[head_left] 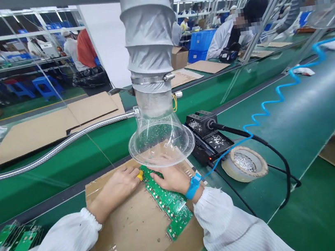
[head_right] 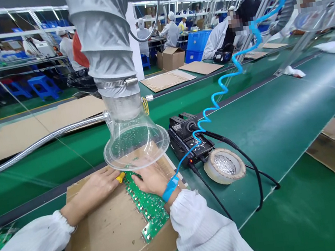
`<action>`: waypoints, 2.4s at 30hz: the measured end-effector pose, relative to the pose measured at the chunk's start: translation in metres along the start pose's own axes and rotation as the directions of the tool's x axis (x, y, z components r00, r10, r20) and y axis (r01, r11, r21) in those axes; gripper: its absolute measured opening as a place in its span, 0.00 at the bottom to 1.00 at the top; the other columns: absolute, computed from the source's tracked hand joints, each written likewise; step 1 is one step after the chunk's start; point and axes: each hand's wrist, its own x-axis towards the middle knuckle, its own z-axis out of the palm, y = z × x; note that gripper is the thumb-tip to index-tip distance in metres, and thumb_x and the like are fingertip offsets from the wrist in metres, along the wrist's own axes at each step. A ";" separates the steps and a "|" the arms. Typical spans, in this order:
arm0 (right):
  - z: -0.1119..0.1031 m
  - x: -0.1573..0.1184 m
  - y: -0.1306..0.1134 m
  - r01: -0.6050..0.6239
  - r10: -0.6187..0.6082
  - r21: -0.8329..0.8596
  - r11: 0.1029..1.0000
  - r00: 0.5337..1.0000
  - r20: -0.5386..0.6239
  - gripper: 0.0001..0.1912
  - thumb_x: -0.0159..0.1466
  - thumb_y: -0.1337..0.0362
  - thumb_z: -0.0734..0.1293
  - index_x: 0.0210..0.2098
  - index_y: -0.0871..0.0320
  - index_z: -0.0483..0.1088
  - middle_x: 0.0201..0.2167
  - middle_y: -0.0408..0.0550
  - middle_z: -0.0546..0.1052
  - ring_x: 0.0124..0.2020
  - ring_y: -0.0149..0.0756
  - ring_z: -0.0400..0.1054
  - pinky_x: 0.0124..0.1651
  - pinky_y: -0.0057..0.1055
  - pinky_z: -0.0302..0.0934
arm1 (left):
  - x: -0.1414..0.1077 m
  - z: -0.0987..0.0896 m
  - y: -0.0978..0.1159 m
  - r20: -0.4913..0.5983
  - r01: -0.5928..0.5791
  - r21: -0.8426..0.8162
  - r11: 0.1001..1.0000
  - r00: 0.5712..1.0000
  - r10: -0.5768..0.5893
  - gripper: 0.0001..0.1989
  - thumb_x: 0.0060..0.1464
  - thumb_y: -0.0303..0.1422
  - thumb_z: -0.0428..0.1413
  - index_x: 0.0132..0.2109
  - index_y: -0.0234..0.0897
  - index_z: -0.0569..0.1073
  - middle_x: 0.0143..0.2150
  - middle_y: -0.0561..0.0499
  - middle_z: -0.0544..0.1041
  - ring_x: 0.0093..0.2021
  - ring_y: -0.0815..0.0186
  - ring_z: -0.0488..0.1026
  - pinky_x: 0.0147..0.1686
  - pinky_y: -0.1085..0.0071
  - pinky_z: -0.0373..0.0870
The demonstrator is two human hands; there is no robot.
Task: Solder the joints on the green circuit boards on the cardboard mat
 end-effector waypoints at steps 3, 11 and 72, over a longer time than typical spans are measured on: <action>-0.006 0.000 0.001 0.011 -0.008 0.050 0.999 0.998 -0.056 0.18 0.69 0.67 0.67 0.57 0.54 0.75 0.60 0.52 0.78 0.62 0.45 0.70 0.67 0.47 0.60 | -0.005 -0.005 0.016 -0.060 0.092 0.037 0.995 0.994 -0.089 0.14 0.67 0.25 0.46 0.44 0.38 0.77 0.45 0.45 0.81 0.47 0.59 0.77 0.48 0.61 0.71; -0.051 -0.050 -0.017 -0.298 0.327 0.152 0.942 0.915 -0.235 0.14 0.71 0.63 0.66 0.53 0.52 0.78 0.53 0.51 0.81 0.58 0.47 0.74 0.63 0.50 0.66 | -0.010 0.001 0.049 -0.033 0.690 -0.143 0.709 0.713 -0.701 0.18 0.70 0.40 0.46 0.35 0.39 0.74 0.36 0.45 0.79 0.39 0.55 0.77 0.36 0.62 0.68; -0.046 -0.041 -0.010 -0.264 0.263 -0.011 0.965 0.959 0.105 0.11 0.60 0.58 0.79 0.37 0.54 0.78 0.35 0.43 0.78 0.42 0.39 0.72 0.52 0.38 0.59 | 0.010 0.040 0.046 -0.172 0.553 -0.377 0.742 0.746 -0.643 0.15 0.64 0.45 0.55 0.35 0.39 0.74 0.35 0.48 0.76 0.40 0.57 0.70 0.40 0.62 0.62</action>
